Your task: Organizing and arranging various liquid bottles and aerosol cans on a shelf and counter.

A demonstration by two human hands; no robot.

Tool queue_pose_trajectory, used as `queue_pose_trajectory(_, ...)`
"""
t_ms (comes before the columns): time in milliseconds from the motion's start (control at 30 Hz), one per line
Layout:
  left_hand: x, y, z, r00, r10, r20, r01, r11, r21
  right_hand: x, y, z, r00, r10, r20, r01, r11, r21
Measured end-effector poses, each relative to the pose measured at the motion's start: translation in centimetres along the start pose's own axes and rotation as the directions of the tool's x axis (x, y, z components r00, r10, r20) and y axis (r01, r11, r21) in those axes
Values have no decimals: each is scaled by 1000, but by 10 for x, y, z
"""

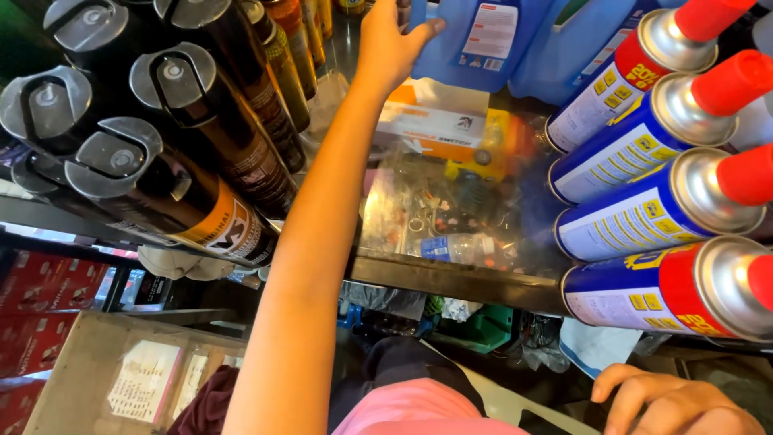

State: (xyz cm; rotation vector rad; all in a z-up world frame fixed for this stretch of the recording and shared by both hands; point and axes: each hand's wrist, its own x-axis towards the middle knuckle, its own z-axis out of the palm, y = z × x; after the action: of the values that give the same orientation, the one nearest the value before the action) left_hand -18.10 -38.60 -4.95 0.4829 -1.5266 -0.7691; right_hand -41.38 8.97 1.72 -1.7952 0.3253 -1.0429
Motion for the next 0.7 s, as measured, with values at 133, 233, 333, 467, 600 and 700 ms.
queue_pose_trajectory(133,-2,-12,-1,999,-39,31,38,999,20,-1,6,-3,1000,4,1,-4,1000,3)
queue_pose_trajectory(233,0,-12,-1,978,-185,94,202,955,-217,-12,18,-13,991,4,130,-23,988,150)
queue_pose_trajectory(333,-2,20,7,965,-261,29,261,947,-186,-8,36,-4,975,52,217,-122,938,326)
queue_pose_trajectory(467,-28,78,30,907,-402,-126,386,913,-133,55,60,26,968,-29,250,-91,886,454)
queue_pose_trajectory(600,-66,144,21,793,-510,-333,507,856,-102,104,81,42,901,-180,394,-41,871,490)
queue_pose_trajectory(700,-135,216,-3,914,-392,-104,402,910,104,130,94,53,804,-210,557,-131,851,509)
